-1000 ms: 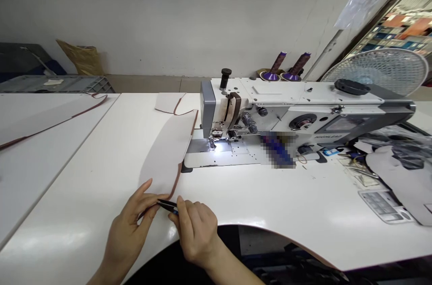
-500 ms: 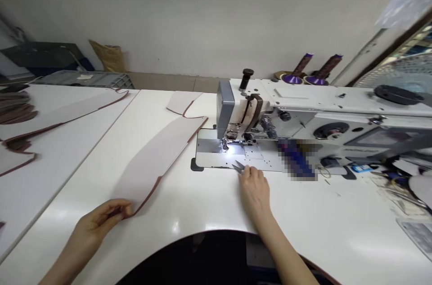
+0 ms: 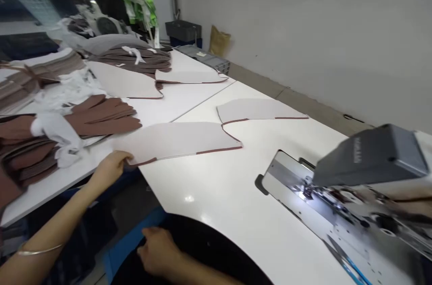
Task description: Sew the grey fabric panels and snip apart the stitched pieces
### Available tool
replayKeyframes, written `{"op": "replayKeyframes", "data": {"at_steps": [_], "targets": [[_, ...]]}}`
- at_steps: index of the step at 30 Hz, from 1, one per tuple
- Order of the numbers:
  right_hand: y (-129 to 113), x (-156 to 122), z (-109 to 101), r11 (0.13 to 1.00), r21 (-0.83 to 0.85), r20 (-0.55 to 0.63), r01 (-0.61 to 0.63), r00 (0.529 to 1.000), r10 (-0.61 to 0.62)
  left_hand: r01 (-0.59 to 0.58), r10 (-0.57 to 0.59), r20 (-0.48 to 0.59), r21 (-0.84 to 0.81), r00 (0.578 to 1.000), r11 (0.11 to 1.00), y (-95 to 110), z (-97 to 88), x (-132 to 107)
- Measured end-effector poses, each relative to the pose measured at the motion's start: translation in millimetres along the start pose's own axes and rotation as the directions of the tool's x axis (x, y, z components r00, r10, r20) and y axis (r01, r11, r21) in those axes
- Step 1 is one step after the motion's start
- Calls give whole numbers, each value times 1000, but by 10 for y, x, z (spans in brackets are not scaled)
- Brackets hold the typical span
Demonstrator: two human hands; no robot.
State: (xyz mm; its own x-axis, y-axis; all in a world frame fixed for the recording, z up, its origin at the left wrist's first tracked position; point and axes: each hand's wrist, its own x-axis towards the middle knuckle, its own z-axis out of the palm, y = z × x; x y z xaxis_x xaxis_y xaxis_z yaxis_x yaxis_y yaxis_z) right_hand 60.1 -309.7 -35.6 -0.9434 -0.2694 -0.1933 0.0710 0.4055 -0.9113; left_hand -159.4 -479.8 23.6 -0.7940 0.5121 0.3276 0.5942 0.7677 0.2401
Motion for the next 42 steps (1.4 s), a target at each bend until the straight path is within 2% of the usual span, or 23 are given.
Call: {"op": "replayKeyframes", "data": {"at_steps": [1, 2, 3, 5, 7, 11, 14, 17, 23, 28, 31, 33, 35, 38, 40, 42], "targets": [[78, 96, 107, 966, 235, -27, -105, 993, 115, -25, 25, -6, 27, 1000, 999, -45, 27, -6], [152, 193, 175, 882, 451, -47, -138, 983, 177, -63, 64, -11, 56, 998, 996, -82, 52, -2], [212, 285, 216, 772, 625, -77, -115, 975, 208, -107, 109, -13, 85, 994, 991, -112, 73, 17], [274, 442, 252, 609, 793, -169, 9, 964, 206, -194, 197, -10, 135, 980, 972, -158, 105, 101], [267, 550, 280, 547, 832, -253, 90, 940, 230, -271, 274, 0, 164, 962, 949, -191, 135, 229], [228, 664, 342, 474, 865, -349, 163, 874, 338, -364, 369, -12, 130, 929, 922, -255, 198, 406], [282, 685, 306, 363, 898, -397, 247, 810, 431, -353, 358, -43, 93, 933, 931, -363, 194, 348], [323, 663, 228, 306, 902, -418, 304, 790, 448, -273, 276, -74, 47, 958, 961, -508, 126, 189], [186, 650, 276, 401, 892, -361, 208, 862, 355, -126, 126, -5, -124, 992, 984, -680, -17, -2], [218, 642, 288, 384, 878, -442, 286, 793, 419, -80, 76, -25, -214, 997, 974, -692, -63, -26], [247, 597, 281, 411, 870, -435, 272, 816, 381, -62, 57, -92, -50, 994, 997, -716, -103, -91], [245, 547, 315, 468, 859, -396, 206, 847, 354, -49, 65, -126, 130, 990, 990, -764, -152, -161], [229, 485, 372, 564, 821, -313, 93, 899, 307, -50, 83, -122, 255, 989, 966, -838, -208, -234], [193, 398, 449, 751, 659, -181, -43, 960, 213, -69, 101, -95, 297, 990, 952, -957, -256, -312], [164, 363, 469, 845, 533, -120, -52, 983, 137, -80, 111, -97, 279, 989, 957, -1008, -249, -332], [132, 347, 462, 914, 406, -74, -12, 996, 46, -87, 122, -113, 273, 986, 958, -1028, -225, -330]]}}
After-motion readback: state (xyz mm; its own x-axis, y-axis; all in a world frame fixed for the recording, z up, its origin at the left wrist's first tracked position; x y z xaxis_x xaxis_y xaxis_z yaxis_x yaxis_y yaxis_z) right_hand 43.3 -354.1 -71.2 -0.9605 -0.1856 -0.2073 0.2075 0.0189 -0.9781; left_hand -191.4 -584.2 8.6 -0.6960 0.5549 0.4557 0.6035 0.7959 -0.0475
